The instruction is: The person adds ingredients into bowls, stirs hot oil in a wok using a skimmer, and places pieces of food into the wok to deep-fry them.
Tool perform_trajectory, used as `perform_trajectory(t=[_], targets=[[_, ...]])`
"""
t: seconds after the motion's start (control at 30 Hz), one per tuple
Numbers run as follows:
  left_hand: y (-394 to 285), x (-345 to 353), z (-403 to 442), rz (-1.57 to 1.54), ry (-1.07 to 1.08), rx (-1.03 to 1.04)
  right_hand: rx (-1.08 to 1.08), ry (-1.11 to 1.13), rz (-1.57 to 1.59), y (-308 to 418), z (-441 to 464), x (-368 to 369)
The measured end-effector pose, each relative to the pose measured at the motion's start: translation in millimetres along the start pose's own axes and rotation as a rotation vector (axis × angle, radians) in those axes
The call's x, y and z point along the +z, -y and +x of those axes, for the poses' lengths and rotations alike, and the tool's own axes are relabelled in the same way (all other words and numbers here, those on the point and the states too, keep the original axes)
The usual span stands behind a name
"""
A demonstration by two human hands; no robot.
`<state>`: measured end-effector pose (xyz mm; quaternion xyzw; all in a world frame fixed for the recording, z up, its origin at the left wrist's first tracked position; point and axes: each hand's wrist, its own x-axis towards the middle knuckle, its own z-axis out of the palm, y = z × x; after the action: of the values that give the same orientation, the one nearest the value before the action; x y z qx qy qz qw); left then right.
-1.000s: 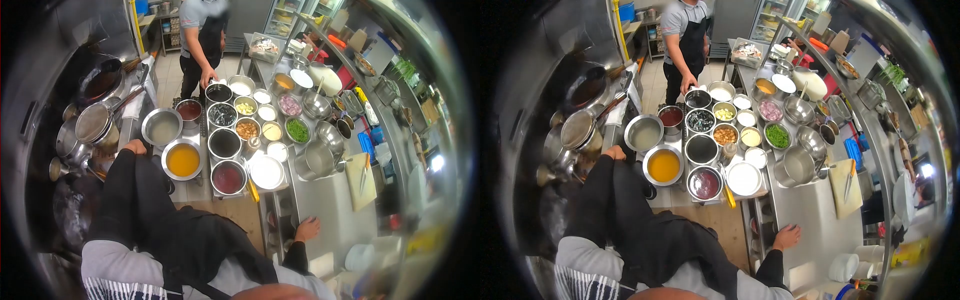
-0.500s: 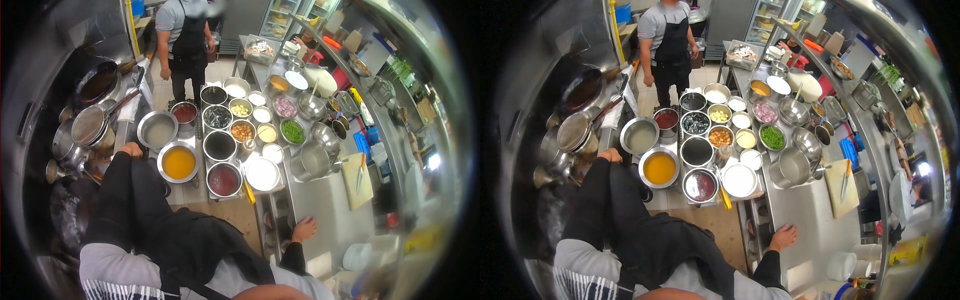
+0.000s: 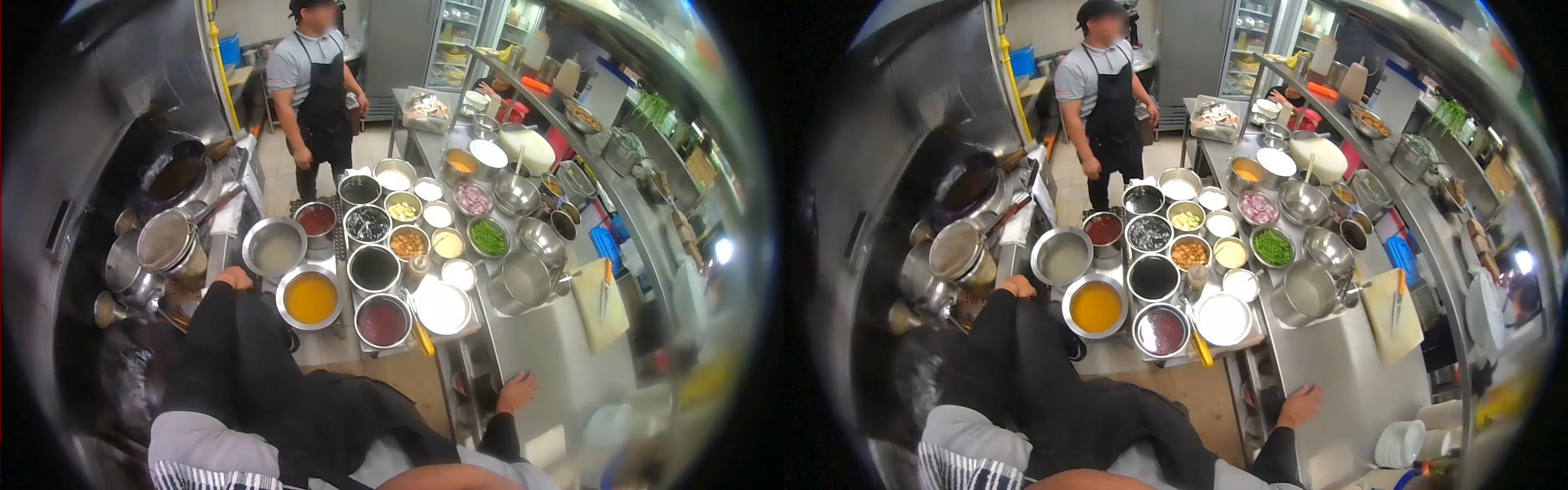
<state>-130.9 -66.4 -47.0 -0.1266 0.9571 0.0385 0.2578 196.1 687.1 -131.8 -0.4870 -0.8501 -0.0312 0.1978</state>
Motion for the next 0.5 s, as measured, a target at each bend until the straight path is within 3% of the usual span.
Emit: perform_trajectory(t=[0.13,0.27,0.5], targets=[[4,-2,4,-0.039,0.074,-0.021,-0.043,-0.029,-0.011,-4,-1,3],[7,7,8,0.073,0.002,0.036,-0.087,-0.005,-0.078,-16,6,11],[11,12,18,0.006,0.05,0.021,0.025,0.065,-0.072,-6,5,6]])
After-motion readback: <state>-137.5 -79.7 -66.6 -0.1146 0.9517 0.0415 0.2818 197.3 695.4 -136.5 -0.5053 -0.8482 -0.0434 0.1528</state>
